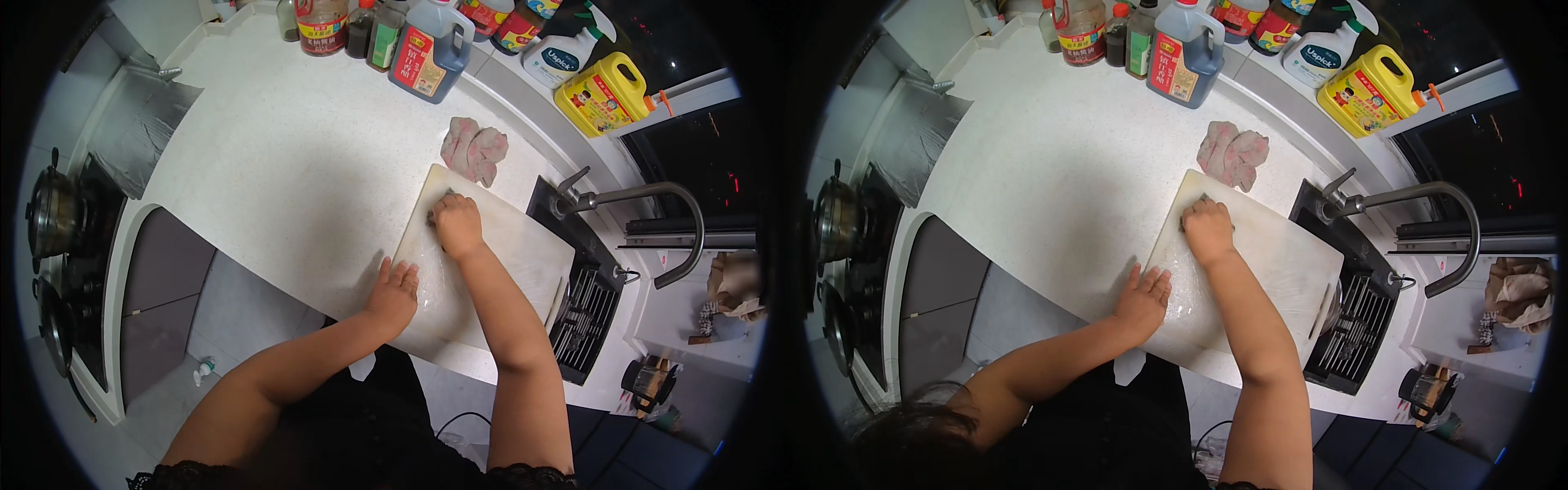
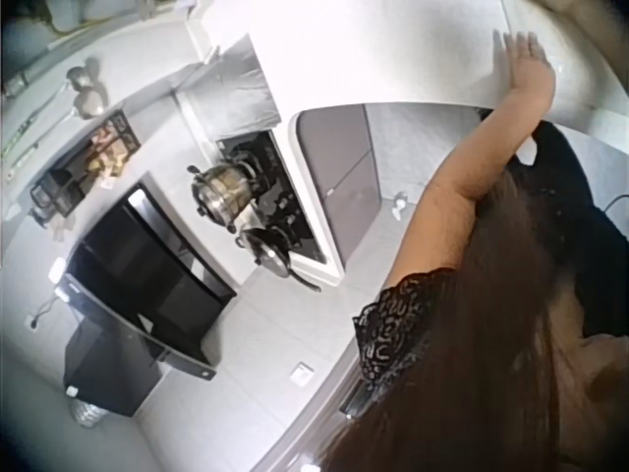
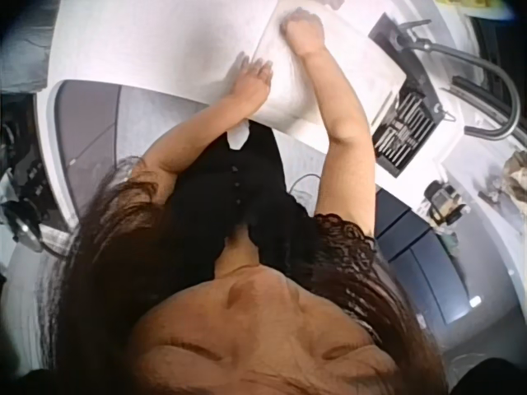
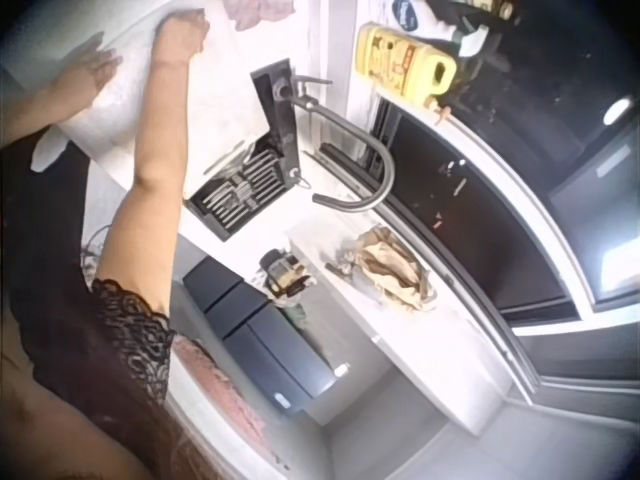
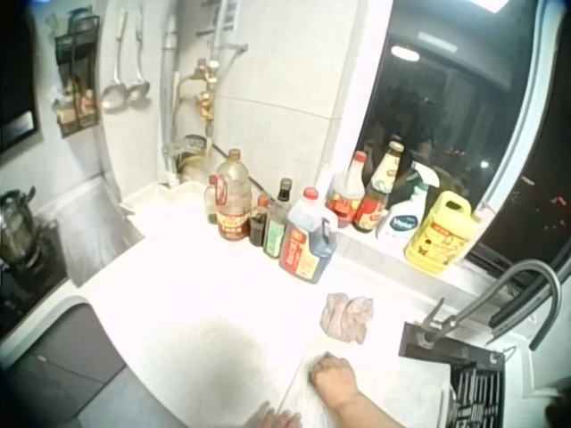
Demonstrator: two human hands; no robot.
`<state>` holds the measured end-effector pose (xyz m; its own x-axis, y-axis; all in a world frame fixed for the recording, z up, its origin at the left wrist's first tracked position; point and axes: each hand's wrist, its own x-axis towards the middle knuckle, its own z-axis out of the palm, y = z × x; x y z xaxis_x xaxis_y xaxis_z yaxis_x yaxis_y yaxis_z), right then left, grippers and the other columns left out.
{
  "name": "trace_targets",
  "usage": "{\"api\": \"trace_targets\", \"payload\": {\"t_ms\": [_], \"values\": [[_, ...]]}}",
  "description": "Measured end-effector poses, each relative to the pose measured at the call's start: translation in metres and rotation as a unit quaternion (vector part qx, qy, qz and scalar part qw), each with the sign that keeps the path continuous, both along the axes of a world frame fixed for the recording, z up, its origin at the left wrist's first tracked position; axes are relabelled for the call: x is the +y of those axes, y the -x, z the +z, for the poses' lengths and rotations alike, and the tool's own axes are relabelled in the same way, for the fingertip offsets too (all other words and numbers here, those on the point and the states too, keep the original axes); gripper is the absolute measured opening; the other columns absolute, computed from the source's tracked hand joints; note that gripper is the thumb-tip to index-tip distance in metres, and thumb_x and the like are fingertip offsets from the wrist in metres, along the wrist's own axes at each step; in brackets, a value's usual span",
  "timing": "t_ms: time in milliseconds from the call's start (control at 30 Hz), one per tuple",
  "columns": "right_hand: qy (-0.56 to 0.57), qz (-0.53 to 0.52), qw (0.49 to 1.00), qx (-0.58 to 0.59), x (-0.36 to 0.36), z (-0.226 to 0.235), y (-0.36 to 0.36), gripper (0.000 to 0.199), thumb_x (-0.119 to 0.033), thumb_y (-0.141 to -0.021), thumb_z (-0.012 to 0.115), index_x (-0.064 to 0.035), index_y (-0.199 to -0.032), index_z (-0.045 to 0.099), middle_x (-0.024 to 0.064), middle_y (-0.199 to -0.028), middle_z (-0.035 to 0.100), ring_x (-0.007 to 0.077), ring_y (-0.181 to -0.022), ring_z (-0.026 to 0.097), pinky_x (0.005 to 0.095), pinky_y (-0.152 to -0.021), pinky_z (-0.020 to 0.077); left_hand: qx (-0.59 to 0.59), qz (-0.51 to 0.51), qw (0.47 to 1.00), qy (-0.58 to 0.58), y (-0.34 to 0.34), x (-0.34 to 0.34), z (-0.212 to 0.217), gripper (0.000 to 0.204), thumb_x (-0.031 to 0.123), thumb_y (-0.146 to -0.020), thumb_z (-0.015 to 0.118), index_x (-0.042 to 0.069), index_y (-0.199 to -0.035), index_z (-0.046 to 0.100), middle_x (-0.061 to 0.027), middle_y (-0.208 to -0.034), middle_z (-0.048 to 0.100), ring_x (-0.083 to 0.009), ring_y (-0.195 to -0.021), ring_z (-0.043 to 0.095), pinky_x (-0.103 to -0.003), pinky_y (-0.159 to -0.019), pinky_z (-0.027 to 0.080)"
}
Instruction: The person scrubs a white cutting board with a metal scouring pad over a kitchen sink, then rinses it under running water. The person flips the board to clean both sides and edges, then places it in the sink.
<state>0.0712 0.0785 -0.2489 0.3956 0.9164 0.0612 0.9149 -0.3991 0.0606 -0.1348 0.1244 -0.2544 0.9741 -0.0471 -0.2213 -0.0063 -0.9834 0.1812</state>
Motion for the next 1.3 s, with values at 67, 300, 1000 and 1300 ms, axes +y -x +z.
{"api": "trace_targets", "payload": {"t_ms": [67, 300, 1000, 1300], "values": [[-0.009, -0.036, 0.999, -0.006, 0.002, -0.001, 0.001, 0.010, -0.012, -0.077, 0.058, -0.0088, -0.076, 0.068, 0.0081, -0.083, 0.066, 0.0233, -0.085, 0.063, 0.0375, -0.074, 0.0486, -0.001, -0.002, 1.000, 0.003, 0.000, -0.001, -0.001, 0.043, 0.014, -0.093, 0.040, -0.002, -0.132, 0.050, -0.0143, -0.145, 0.043, -0.0316, -0.135, 0.038, -0.059, -0.113, 0.015], [0.013, -0.077, 0.994, 0.074, 0.000, 0.002, 0.005, 0.009, -0.013, -0.076, 0.062, -0.0060, -0.077, 0.068, 0.0112, -0.084, 0.066, 0.0273, -0.085, 0.063, 0.0399, -0.074, 0.0510, 0.007, -0.012, 1.000, -0.005, -0.001, 0.002, -0.002, 0.048, 0.019, -0.089, 0.048, -0.002, -0.132, 0.050, -0.0146, -0.146, 0.041, -0.0321, -0.136, 0.035, -0.060, -0.112, 0.016], [-0.220, -0.332, 0.910, 0.113, 0.034, -0.037, 0.017, 0.017, -0.018, -0.084, 0.065, -0.0017, -0.082, 0.065, 0.0175, -0.087, 0.060, 0.0356, -0.082, 0.060, 0.0466, -0.070, 0.0492, 0.003, -0.041, 0.999, -0.017, 0.002, 0.007, -0.008, 0.064, 0.032, -0.082, 0.062, -0.003, -0.134, 0.048, -0.0175, -0.147, 0.039, -0.0342, -0.136, 0.034, -0.060, -0.112, 0.016], [-0.292, -0.308, 0.900, 0.098, 0.040, -0.043, -0.025, 0.021, -0.019, -0.082, 0.068, -0.0008, -0.072, 0.065, 0.0170, -0.080, 0.059, 0.0362, -0.078, 0.058, 0.0462, -0.068, 0.0482, -0.009, -0.039, 0.999, 0.007, -0.001, 0.007, -0.002, 0.068, 0.035, -0.080, 0.065, -0.003, -0.133, 0.049, -0.0178, -0.146, 0.040, -0.0347, -0.136, 0.034, -0.059, -0.112, 0.016]]}}
